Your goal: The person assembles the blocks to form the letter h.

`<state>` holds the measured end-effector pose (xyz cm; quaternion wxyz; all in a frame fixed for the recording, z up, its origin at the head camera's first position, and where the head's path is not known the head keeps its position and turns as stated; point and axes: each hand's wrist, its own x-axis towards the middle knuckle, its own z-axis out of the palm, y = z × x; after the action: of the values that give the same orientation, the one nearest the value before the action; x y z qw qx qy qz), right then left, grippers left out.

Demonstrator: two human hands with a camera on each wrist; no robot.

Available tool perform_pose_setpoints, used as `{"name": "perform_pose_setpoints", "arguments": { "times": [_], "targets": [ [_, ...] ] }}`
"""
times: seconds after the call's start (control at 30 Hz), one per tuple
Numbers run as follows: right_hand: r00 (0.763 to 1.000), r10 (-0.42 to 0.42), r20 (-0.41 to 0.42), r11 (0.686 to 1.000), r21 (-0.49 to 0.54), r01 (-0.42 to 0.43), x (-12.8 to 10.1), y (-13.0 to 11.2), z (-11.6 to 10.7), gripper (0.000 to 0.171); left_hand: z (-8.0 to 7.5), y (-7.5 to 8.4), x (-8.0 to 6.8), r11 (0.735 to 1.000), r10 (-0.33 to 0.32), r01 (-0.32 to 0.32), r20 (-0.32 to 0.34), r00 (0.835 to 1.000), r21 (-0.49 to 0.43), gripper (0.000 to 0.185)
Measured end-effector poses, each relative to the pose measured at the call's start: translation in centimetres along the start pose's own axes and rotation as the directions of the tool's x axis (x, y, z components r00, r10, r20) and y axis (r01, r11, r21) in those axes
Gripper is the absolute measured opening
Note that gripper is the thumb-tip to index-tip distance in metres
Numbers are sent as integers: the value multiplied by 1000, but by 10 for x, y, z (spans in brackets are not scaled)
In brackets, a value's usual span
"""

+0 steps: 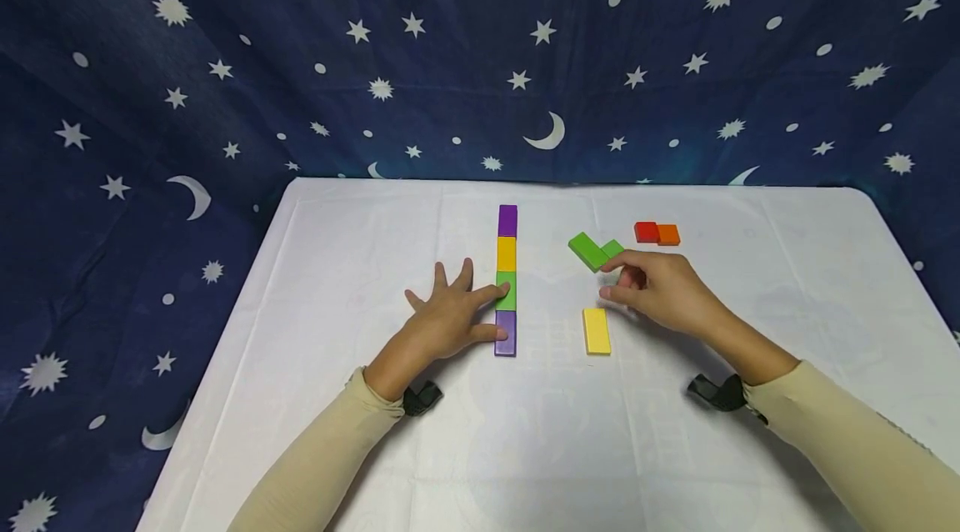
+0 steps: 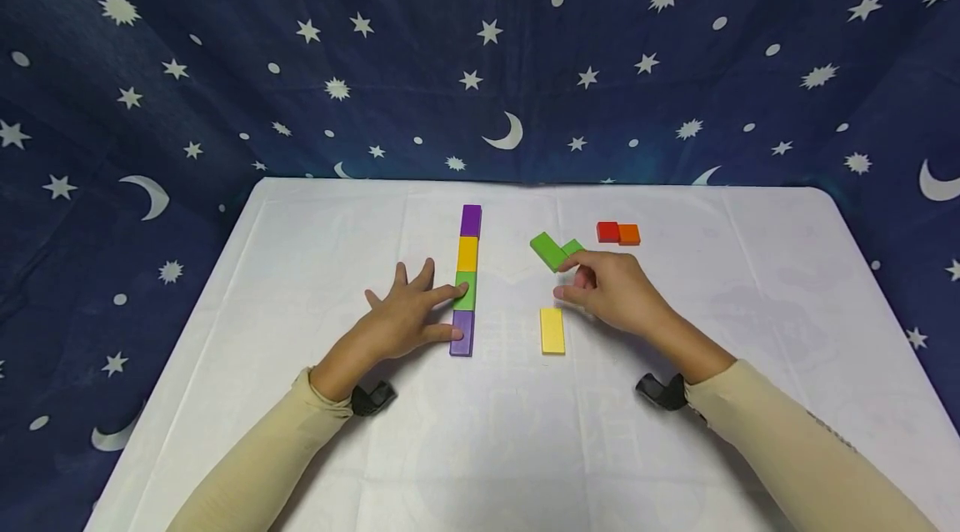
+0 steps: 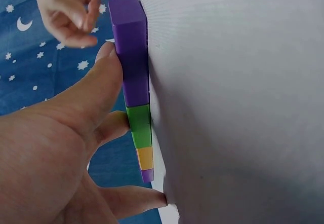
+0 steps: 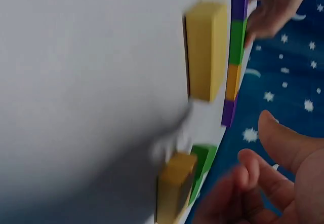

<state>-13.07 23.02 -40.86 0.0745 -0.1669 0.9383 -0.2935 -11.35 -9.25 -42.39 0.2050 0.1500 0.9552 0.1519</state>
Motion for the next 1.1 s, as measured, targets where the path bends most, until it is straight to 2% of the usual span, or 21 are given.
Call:
{"name": "perform_pose_setpoints", "arguments": {
  "times": [0.17, 0.47, 0.63, 0.8, 1.1],
  "targets": [
    [999, -29, -36, 999, -43, 28, 27, 10, -5, 28, 0, -1, 0, 1000, 0, 0, -3, 1000, 4, 71],
    [997, -38, 63, 992, -115, 45, 55, 21, -11, 43, 1, 2, 2, 1000, 1, -1, 10, 1000, 8, 72],
    [991, -57, 124, 991, -117, 72, 64, 22, -13, 50, 1, 2, 2, 1000, 1, -1, 7, 1000, 11, 71],
    [985, -32, 172, 991, -122, 53, 69, 20, -14, 53, 1, 1, 1, 1000, 4, -4, 1, 1000, 8, 71],
    [974, -22, 227, 990, -133, 53, 71, 19, -13, 43, 0, 0, 2, 1000, 4, -4, 2, 1000, 7, 71]
  ]
}}
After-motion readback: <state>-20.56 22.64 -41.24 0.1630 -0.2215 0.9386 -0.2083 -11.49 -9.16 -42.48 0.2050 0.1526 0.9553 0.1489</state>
